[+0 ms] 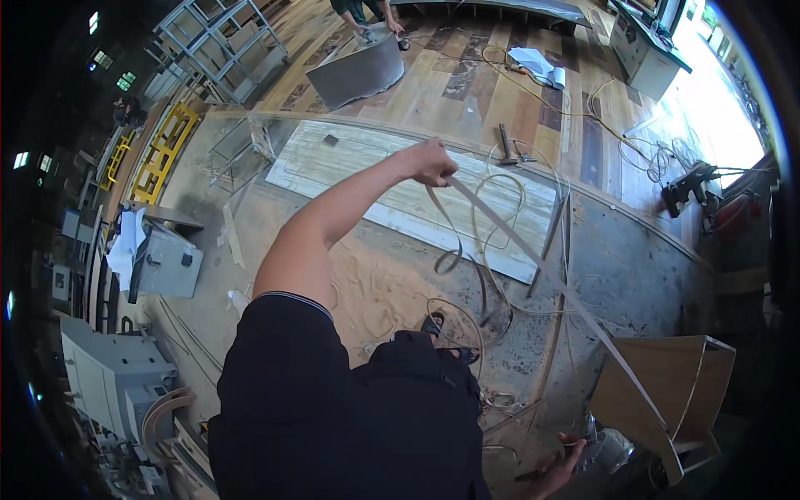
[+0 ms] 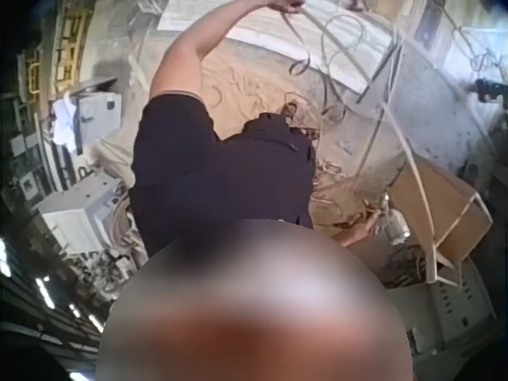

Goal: Applying a finish or adhesive to curved wooden strips using a spray gun.

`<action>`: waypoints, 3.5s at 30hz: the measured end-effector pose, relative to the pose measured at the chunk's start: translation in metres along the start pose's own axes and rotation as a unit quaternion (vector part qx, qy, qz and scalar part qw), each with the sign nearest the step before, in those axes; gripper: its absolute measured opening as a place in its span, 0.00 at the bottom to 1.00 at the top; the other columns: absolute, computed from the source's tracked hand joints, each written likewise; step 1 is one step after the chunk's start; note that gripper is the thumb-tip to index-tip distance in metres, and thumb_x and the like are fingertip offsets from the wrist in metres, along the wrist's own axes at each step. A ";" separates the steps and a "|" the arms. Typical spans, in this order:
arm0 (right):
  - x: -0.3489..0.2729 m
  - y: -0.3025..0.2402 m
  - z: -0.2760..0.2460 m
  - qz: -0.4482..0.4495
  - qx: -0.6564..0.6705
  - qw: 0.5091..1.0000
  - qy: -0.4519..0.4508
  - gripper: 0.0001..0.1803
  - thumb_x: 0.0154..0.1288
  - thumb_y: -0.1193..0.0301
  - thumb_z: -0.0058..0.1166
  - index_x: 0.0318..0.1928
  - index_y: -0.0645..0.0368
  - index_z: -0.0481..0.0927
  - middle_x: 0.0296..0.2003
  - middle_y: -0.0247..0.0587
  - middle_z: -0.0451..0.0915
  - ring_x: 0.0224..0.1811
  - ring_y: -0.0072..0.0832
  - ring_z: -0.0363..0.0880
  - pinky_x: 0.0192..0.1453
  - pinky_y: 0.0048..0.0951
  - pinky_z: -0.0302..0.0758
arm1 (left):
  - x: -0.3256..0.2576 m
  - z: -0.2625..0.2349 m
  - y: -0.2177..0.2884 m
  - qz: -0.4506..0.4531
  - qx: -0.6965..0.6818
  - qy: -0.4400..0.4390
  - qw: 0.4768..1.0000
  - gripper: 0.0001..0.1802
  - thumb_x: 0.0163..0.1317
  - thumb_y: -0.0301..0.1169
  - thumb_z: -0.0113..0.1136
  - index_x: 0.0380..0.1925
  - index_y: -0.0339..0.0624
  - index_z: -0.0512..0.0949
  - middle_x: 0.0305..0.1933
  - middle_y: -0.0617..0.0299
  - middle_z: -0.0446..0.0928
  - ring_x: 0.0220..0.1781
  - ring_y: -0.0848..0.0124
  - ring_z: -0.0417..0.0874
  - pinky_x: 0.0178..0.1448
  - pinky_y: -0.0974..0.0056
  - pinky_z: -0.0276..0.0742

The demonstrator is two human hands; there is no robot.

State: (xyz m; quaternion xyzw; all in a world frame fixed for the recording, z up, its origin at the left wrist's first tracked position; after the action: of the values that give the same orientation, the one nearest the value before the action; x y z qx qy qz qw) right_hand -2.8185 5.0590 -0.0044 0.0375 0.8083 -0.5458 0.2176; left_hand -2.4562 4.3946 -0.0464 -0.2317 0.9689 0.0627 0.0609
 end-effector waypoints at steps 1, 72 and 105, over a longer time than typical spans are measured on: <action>0.015 0.007 -0.006 -0.001 0.000 1.000 -0.029 0.24 0.86 0.50 0.55 0.52 0.59 0.89 0.41 0.42 0.91 0.17 0.22 0.67 0.22 0.29 0.64 | 0.005 -0.044 0.007 0.012 0.017 0.046 0.999 0.14 0.60 0.42 0.72 0.26 0.47 0.82 0.27 0.55 0.84 0.37 0.53 0.88 0.72 0.48 0.74; -0.102 -0.165 0.410 -0.081 -0.012 0.915 -0.396 0.35 0.90 0.43 0.40 0.66 0.65 0.76 0.29 0.40 0.82 0.07 0.20 0.61 0.10 0.26 0.58 | -0.253 0.219 -0.309 -0.485 -0.264 0.397 0.733 0.14 0.72 0.42 0.73 0.48 0.45 0.93 0.52 0.52 0.90 0.55 0.50 0.90 0.58 0.54 0.84; -0.170 -0.100 0.500 -0.047 -0.129 0.941 -0.308 0.20 0.71 0.55 0.76 0.47 0.60 0.91 0.21 0.29 0.79 0.15 0.18 0.72 0.19 0.30 0.63 | -0.070 0.103 0.005 0.026 -0.609 -0.353 0.710 0.30 0.70 0.52 0.76 0.62 0.43 0.86 0.52 0.62 0.87 0.52 0.71 0.85 0.57 0.62 0.79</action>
State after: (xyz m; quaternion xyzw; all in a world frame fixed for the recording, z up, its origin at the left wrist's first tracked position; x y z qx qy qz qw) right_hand -2.5392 4.5995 -0.0054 -0.1985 0.7661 -0.4312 0.4332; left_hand -2.3869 4.4456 -0.1375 -0.1539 0.6346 0.7175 0.2423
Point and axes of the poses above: each hand's wrist, its own x-axis towards the middle knuckle, its own z-axis out of the palm, y = z × x, the point moved 3 cm from there along x, towards the middle knuckle
